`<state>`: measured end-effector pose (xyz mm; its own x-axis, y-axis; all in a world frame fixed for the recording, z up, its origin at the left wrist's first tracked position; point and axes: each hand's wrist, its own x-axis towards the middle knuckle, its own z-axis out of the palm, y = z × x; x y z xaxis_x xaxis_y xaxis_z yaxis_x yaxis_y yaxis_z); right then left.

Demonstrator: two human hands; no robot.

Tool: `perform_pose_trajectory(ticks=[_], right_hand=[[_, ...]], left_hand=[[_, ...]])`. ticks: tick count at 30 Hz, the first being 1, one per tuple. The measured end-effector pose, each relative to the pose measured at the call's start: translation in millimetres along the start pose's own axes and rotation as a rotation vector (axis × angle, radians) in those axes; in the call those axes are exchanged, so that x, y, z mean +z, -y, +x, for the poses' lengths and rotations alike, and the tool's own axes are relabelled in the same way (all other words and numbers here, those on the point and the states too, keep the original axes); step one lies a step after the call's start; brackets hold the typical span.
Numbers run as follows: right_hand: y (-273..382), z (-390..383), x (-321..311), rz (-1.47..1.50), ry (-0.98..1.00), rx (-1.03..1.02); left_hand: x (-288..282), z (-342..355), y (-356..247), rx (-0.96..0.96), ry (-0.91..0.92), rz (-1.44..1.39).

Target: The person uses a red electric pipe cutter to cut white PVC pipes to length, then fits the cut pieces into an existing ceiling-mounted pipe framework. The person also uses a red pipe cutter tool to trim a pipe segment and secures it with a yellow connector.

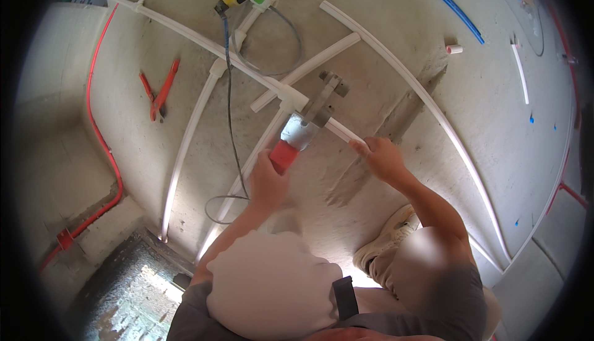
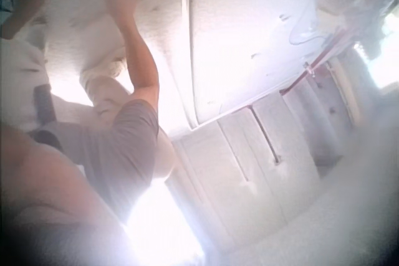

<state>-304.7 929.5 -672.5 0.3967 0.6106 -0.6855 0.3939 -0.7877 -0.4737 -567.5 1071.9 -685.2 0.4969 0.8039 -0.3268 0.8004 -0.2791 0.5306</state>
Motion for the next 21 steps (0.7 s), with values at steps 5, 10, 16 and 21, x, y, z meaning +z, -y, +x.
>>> perform_pose_trajectory(ticks=[5, 10, 16, 21], right_hand=[[-5.1, -3.8, 0.2, 0.040, 0.024, -0.011], [-9.3, -12.8, 0.8, 0.118, 0.046, -0.002], [-17.7, -14.9, 4.9, 0.191, 0.023, -0.005], [-51.9, -39.6, 7.6, 0.054, -0.014, -0.058]], left_hand=[[-8.7, 7.5, -4.7, -0.109, 0.096, 0.082], [-5.2, 24.1, 6.0, -0.083, 0.182, -0.020], [2.6, 23.1, 25.2, 0.047, 0.142, -0.084], [8.8, 11.4, 10.3, 0.043, 0.399, 0.205]])
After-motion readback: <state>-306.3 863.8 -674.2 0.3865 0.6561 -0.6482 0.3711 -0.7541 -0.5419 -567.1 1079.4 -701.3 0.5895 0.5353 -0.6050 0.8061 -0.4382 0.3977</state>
